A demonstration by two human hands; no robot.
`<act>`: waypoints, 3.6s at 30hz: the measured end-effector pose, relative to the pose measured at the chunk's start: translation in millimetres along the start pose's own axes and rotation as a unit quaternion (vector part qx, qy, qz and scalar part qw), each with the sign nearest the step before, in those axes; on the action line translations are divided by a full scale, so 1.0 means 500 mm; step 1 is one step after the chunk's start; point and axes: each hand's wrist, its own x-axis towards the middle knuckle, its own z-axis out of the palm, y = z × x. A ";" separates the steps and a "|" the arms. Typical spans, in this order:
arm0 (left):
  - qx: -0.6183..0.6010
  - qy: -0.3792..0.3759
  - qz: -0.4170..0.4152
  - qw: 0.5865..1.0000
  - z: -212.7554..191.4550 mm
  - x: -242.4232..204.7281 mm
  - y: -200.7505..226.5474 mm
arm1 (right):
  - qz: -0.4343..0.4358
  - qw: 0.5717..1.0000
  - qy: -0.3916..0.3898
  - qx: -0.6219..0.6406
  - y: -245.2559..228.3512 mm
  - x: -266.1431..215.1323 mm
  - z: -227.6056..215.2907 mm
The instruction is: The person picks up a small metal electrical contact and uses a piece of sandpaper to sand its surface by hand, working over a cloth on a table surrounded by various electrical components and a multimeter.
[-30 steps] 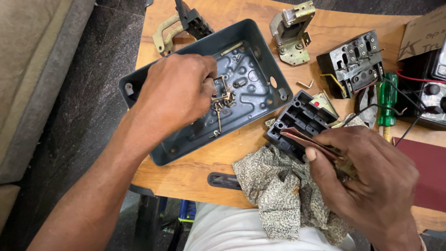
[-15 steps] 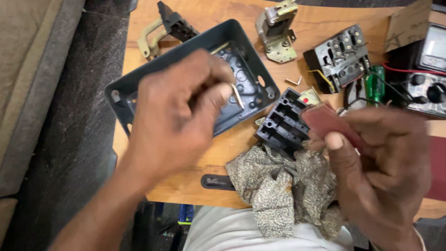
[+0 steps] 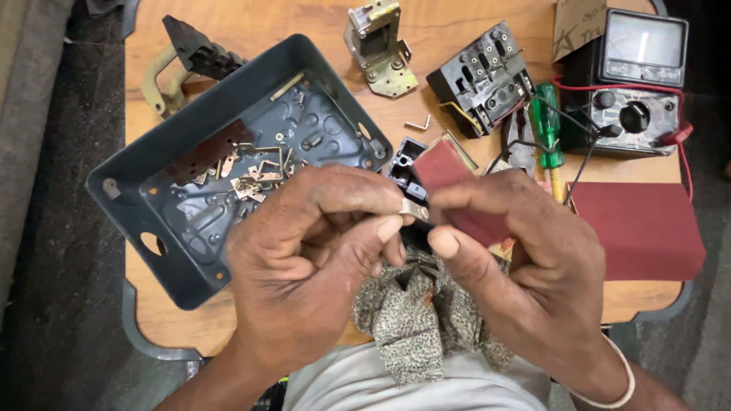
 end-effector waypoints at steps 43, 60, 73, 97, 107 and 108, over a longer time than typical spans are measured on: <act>-0.029 0.092 -0.058 0.994 0.081 0.013 -0.060 | 0.118 0.978 0.020 0.171 0.017 -0.016 0.021; -0.075 0.123 -0.101 0.984 0.080 0.009 -0.074 | 0.125 0.985 0.032 0.110 -0.006 0.007 0.038; -0.048 0.118 -0.119 0.985 0.074 0.012 -0.055 | 0.130 0.981 0.036 0.139 -0.003 0.005 0.037; -0.037 0.102 -0.099 0.989 0.062 0.012 -0.062 | 0.152 0.963 0.082 0.206 0.011 0.011 0.051; -0.020 0.105 -0.096 0.990 0.066 0.020 -0.050 | 0.132 0.965 0.089 0.208 0.008 0.018 0.054; -0.015 0.104 -0.092 0.990 0.062 0.024 -0.048 | 0.134 0.965 0.076 0.210 0.005 0.018 0.062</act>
